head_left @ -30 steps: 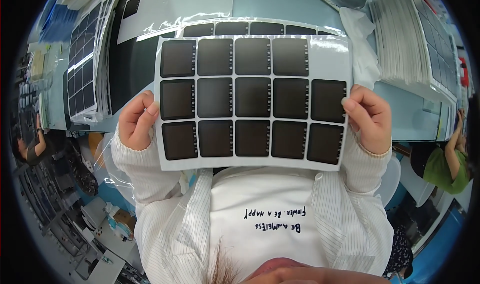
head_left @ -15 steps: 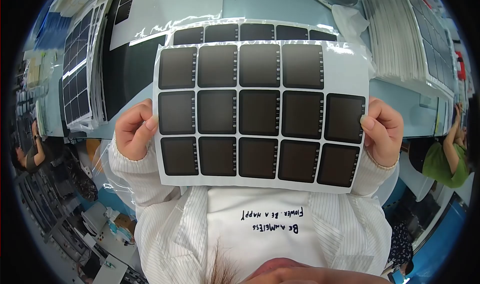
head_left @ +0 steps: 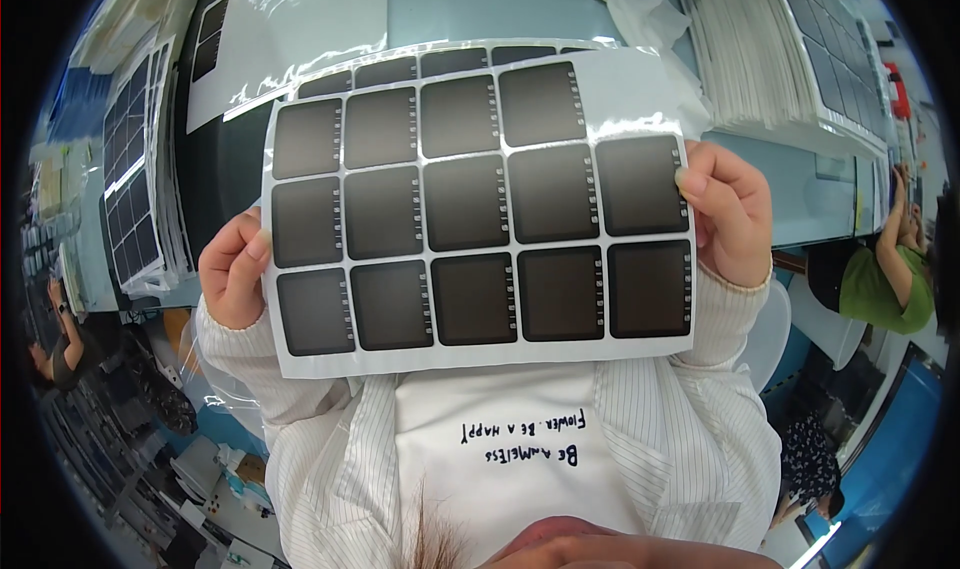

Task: The recorder is inspecting and cleaning small solar panels at a production workstation.

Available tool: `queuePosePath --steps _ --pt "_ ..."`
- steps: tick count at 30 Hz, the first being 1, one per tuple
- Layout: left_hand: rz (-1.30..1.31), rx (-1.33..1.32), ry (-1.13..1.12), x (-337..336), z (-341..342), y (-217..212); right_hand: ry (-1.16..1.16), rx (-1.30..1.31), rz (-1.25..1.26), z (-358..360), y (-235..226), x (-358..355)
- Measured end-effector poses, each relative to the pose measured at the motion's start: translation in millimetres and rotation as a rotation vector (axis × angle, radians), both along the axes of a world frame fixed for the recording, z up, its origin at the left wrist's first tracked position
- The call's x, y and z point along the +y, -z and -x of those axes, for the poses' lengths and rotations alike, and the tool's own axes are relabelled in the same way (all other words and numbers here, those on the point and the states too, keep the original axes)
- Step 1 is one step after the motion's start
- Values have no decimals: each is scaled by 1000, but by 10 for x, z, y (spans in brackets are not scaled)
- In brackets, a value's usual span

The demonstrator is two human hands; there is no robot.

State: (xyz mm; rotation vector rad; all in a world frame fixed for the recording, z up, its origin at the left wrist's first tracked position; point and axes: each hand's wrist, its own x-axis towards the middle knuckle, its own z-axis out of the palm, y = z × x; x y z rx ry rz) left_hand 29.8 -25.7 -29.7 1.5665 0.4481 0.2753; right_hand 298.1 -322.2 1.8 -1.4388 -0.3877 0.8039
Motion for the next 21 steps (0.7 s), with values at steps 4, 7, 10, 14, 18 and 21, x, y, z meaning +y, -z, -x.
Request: queuePosePath --steps 4,7,10,14,18,21 --pt "53 -18 -7 26 -68 -24 2 38 -16 -84 8 21" --pt "66 9 -15 42 -113 -52 -11 25 -30 -100 11 19" --pt "103 27 -35 13 -139 -73 19 21 -39 -125 24 -2" --pt "107 29 -59 -8 -165 -33 31 0 -83 -150 45 -48" --pt "50 37 -21 19 -182 -1 84 8 -84 -134 31 -41" --pt "38 72 -25 29 -168 -12 109 31 -59 -139 13 -25"
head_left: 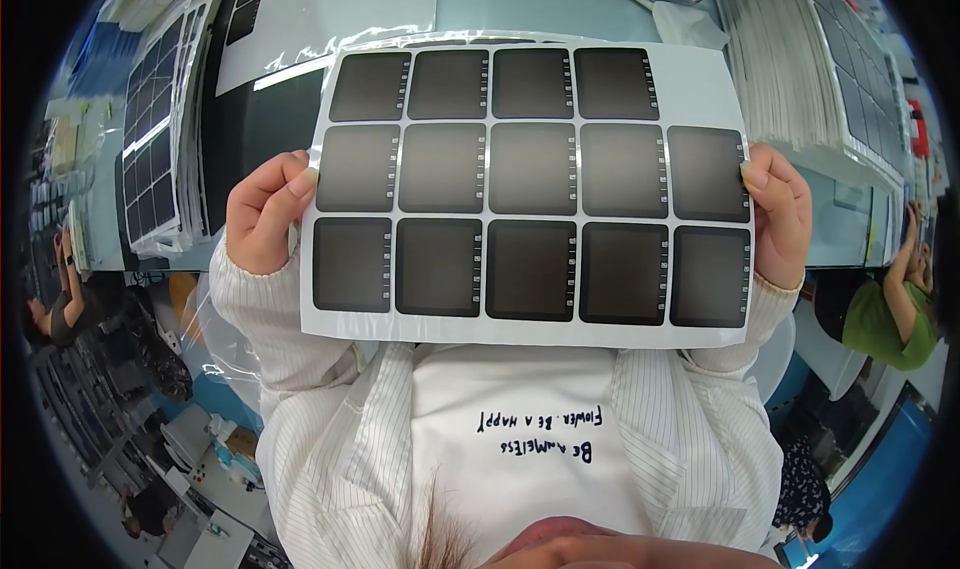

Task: The recorder is inspecting and cleaning small solar panels at a production workstation.

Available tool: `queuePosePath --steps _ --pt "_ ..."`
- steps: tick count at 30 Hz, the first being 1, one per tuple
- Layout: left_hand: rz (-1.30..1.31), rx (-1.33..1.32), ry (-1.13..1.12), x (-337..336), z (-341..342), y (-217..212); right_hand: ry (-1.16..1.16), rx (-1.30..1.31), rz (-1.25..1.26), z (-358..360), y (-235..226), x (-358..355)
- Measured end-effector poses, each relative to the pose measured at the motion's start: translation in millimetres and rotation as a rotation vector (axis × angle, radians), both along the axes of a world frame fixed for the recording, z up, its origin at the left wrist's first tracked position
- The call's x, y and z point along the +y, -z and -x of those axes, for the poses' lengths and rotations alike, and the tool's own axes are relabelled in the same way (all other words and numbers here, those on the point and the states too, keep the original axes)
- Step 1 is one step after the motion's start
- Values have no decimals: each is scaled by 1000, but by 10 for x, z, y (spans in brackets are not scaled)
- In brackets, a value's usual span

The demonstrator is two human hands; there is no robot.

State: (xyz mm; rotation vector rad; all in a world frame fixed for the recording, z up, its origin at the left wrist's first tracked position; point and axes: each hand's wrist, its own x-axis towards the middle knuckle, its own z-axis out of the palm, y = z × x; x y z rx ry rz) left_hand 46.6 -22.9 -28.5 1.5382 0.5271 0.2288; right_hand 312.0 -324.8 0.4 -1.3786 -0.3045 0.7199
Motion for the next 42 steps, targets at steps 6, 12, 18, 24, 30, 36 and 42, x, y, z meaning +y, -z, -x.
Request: queuePosePath --steps 6,12,18,24,30,36,42 --pt "17 32 -21 10 46 31 -69 47 10 1 -31 13" --pt "10 -12 67 -13 -46 -15 12 -16 -45 37 -52 -27" --pt "-27 -18 111 -17 24 -6 -44 -67 -21 23 -20 -48" --pt "-181 0 159 8 28 -102 -66 -234 35 35 -57 -62" --pt "-290 37 174 62 -13 -71 -102 -357 40 -33 46 -11" --pt "-328 45 180 131 43 -48 -221 -404 140 -12 -25 46" --pt "-403 191 144 92 24 -62 -432 -702 416 -63 -19 79"
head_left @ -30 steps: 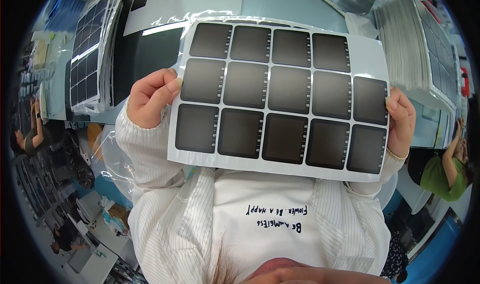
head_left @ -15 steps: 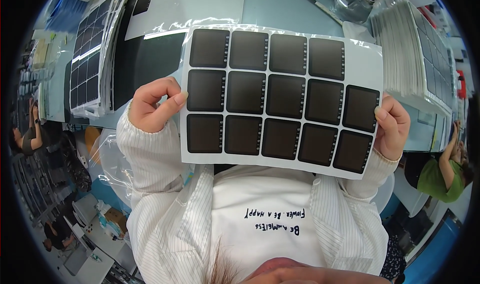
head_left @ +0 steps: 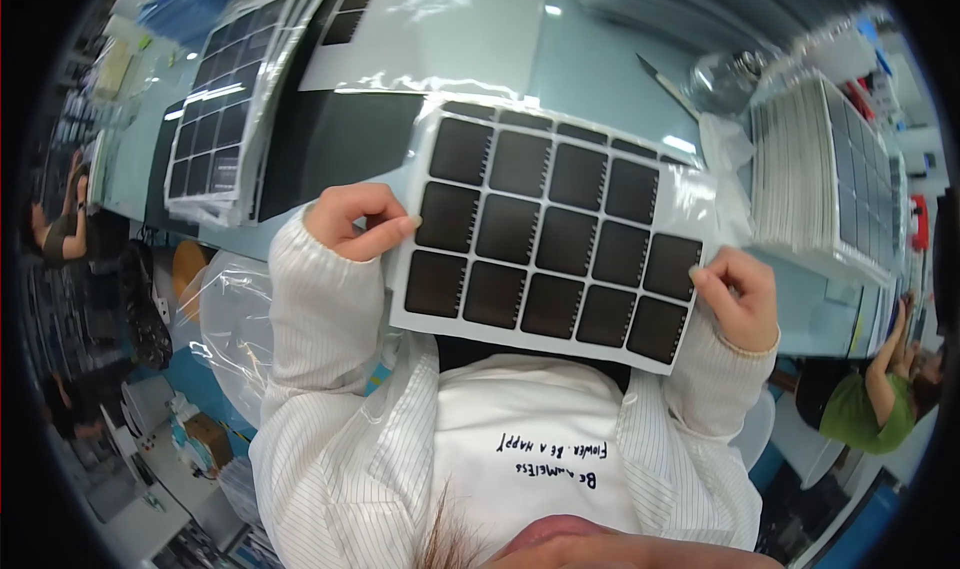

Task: The recorder is inspecting and cleaning small solar panels at a production workstation.

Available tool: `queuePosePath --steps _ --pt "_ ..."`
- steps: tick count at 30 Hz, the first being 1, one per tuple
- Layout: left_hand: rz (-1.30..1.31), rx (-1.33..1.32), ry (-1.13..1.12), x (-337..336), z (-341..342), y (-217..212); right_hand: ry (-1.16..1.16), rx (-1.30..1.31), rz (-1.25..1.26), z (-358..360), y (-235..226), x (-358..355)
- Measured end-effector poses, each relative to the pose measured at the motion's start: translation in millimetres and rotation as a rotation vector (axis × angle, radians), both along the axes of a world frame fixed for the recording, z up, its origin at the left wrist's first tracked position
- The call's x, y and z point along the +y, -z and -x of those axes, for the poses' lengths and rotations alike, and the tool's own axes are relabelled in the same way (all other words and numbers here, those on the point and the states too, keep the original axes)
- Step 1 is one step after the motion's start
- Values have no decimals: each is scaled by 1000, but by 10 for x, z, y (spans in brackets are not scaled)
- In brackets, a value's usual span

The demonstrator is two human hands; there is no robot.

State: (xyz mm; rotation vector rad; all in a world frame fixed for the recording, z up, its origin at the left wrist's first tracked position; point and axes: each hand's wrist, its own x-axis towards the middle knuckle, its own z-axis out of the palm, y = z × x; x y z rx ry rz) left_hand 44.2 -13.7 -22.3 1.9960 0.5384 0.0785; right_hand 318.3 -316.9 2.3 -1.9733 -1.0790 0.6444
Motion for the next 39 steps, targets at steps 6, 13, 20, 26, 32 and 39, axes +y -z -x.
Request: queuePosePath --steps 6,13,20,26,32,39 --pt "-318 -35 -238 451 6 106 -31 -197 -23 -69 -406 57" --pt "-1048 14 -352 885 -296 653 -345 -390 -90 176 -869 815" --pt "-992 -126 -428 738 -408 837 -777 -454 -24 516 -889 1944" --pt "-985 -216 -478 789 -459 906 -759 -557 -232 722 -375 3161" --pt "-1001 -200 -493 734 -482 811 -728 -742 -379 553 388 3987" --pt "-915 -136 -466 694 -413 722 -756 -723 -472 545 676 4179"
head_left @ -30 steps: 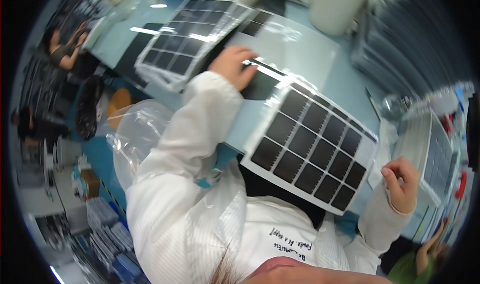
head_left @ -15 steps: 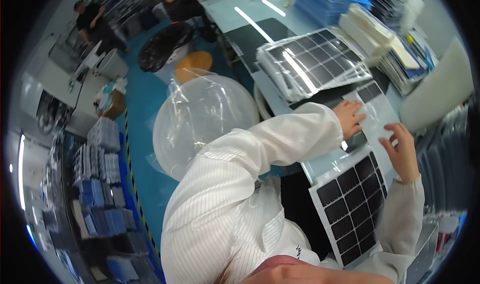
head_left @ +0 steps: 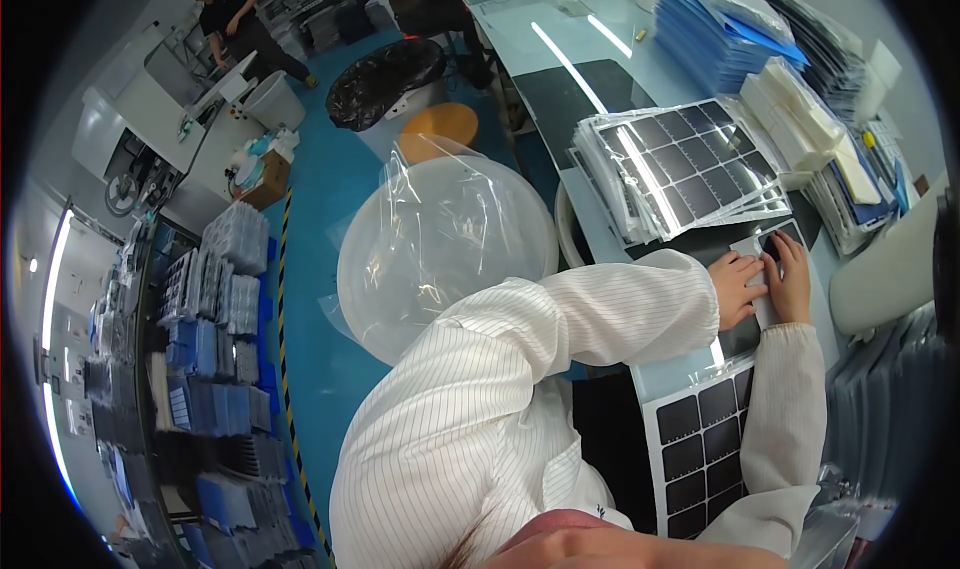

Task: The recorder is inspecting and cleaning small solar panels at a production workstation.

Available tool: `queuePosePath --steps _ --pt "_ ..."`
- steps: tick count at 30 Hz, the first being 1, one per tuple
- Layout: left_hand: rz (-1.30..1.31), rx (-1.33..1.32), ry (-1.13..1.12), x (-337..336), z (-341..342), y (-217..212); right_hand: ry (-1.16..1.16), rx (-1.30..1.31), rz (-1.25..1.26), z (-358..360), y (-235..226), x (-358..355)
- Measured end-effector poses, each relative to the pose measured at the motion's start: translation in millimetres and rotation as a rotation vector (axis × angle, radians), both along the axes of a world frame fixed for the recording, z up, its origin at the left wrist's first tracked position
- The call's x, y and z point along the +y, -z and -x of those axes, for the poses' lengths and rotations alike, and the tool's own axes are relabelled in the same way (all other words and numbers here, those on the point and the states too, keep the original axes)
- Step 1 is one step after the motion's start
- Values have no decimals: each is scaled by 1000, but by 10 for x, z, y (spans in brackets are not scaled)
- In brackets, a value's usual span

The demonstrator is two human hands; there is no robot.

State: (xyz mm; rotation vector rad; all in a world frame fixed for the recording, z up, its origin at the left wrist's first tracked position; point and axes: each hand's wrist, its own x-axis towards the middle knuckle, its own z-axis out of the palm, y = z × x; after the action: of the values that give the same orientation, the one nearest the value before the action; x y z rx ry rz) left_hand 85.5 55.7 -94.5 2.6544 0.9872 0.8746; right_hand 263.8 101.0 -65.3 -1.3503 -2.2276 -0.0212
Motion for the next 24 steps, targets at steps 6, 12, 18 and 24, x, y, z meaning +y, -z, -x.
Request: queuePosePath --steps 6,12,18,24 --pt "37 -30 -2 -31 -19 -12 2 -3 -22 18 -64 -58" --pt "19 -40 16 1 -25 19 -62 38 25 -86 -103 -6" --pt "23 -68 11 23 -25 -42 -68 44 16 -144 -116 -7" --pt "2 -47 40 41 -25 16 -33 -78 -53 -165 -68 -34"
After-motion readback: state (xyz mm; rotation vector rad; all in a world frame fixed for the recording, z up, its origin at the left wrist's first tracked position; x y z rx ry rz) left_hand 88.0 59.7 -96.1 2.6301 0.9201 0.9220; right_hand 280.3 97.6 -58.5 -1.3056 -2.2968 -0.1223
